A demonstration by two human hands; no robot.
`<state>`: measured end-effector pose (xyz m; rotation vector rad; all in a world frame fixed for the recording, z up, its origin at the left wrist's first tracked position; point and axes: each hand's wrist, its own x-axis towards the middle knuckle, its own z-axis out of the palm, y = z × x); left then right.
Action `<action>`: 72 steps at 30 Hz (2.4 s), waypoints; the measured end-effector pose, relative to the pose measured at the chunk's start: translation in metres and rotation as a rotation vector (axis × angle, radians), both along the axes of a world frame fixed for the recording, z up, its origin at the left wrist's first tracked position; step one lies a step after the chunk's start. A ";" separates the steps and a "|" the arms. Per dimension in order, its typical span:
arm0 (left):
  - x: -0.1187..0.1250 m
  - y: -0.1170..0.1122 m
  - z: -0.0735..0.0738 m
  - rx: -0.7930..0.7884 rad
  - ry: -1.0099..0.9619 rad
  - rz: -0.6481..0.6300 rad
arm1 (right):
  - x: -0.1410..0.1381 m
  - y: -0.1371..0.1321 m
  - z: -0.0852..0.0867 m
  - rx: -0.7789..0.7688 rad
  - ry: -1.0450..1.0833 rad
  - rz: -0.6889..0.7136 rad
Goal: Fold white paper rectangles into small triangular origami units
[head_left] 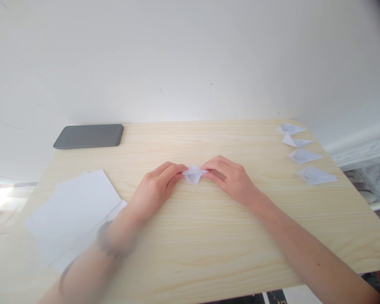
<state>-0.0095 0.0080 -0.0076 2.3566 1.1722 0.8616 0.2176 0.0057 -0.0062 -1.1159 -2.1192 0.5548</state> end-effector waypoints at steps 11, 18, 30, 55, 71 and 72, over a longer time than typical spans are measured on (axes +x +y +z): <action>0.002 0.000 0.004 -0.003 0.065 -0.030 | -0.005 -0.002 0.001 0.034 0.057 -0.023; 0.001 -0.001 0.002 0.017 0.129 -0.047 | -0.005 -0.001 0.001 0.008 -0.012 0.061; 0.003 -0.001 0.004 0.015 0.111 -0.031 | -0.007 -0.002 0.002 0.037 -0.092 0.042; 0.002 -0.001 0.003 0.030 0.115 -0.020 | 0.000 0.000 0.001 -0.022 -0.001 0.052; 0.000 -0.001 0.003 -0.034 -0.040 0.039 | -0.001 0.000 -0.001 0.081 0.093 -0.007; 0.000 -0.001 0.003 -0.038 -0.047 0.028 | -0.002 0.000 -0.002 0.081 0.096 -0.011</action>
